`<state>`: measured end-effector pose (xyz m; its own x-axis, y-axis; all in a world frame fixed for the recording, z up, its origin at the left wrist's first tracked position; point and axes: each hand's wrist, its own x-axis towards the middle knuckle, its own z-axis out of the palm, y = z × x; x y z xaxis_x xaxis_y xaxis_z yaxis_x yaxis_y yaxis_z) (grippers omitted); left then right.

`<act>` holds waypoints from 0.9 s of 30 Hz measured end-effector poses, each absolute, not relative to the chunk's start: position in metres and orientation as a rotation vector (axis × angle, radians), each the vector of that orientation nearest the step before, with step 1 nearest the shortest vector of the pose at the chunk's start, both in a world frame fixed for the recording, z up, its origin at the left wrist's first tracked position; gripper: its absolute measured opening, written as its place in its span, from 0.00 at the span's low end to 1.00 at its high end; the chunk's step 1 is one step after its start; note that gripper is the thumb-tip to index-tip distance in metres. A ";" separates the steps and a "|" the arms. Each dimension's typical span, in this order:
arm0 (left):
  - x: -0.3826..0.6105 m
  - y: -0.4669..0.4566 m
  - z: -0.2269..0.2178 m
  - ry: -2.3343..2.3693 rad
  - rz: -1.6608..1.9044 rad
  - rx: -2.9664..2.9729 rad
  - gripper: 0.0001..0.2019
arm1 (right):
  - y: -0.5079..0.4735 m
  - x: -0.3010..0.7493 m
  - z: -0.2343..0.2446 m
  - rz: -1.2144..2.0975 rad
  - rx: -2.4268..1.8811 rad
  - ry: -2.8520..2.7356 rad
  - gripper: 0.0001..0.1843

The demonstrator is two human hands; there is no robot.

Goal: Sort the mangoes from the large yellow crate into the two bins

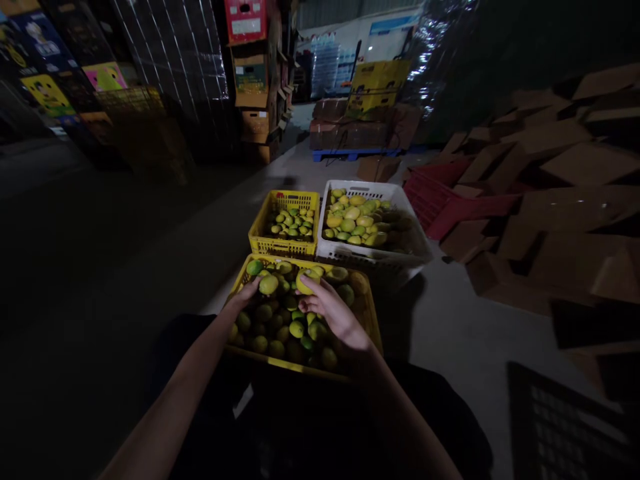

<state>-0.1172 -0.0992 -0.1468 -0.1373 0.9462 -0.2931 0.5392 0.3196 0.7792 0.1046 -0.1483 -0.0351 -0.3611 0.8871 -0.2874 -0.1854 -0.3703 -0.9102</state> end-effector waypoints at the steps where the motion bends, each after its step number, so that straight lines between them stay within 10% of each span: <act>1: -0.112 -0.098 -0.139 1.729 0.669 1.290 0.31 | -0.148 0.103 -0.034 1.836 -1.056 -1.050 0.18; 11: -0.094 -0.100 -0.033 0.958 1.205 0.862 0.16 | -0.143 0.109 -0.015 1.902 -1.025 -0.975 0.17; 27: -0.052 -0.123 -0.025 0.986 1.275 1.239 0.24 | -0.132 0.102 -0.032 1.569 -1.103 -1.016 0.20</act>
<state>-0.0524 -0.1234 -0.0249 0.0914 0.9887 0.1185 -0.1337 -0.1057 0.9854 0.1015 -0.1318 -0.0324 -0.1607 0.9689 -0.1883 -0.2246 -0.2217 -0.9489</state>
